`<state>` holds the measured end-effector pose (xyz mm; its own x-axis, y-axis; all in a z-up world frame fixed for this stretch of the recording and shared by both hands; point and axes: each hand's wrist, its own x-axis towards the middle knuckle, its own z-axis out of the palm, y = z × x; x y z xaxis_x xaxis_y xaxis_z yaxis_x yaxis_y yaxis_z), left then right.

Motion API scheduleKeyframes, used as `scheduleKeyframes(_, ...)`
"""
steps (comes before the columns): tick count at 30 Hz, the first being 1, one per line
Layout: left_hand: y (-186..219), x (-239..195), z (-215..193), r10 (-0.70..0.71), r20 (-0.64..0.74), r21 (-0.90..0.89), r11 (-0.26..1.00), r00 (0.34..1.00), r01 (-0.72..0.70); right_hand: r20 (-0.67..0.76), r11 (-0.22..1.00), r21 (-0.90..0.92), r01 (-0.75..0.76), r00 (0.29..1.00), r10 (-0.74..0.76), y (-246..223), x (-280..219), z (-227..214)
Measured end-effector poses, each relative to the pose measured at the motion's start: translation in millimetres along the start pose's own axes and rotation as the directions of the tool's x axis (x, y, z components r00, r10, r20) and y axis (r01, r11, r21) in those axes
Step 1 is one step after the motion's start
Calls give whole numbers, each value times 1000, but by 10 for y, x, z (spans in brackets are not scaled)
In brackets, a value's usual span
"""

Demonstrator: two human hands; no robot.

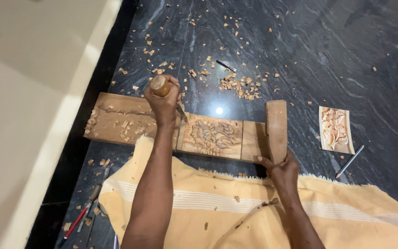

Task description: The person is carving a design into a rectangular wooden block using a chisel and a wooden mallet. They repeatedly strike the chisel to remove wood shavings and refine the pattern on the block's surface.

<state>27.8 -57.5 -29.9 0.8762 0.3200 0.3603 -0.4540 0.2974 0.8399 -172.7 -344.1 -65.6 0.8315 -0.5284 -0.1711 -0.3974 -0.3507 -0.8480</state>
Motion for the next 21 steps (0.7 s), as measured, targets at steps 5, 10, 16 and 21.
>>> scheduleKeyframes(5, -16, -12, -18, -39, 10, -45, 998, 999, 40, 36, 999, -23, -44, 998, 45, -32, -25, 8)
scheduleKeyframes(10, -34, 10, 5, 1, 30, 29, 1000, 1000, -2, 26, 999, -26, -46, 999, 47, 7, -54, 41)
scheduleKeyframes(16, -133, 54, 170, 46, 87, 165, 984, 995, -59, -186, 767, -92, 636, 745, -640, -752, 6, -474)
scheduleKeyframes(21, -195, 20, 224, 97, 121, 257, 958, 988, -126, -171, 353, -351, 867, 311, -935, -2230, 584, -985)
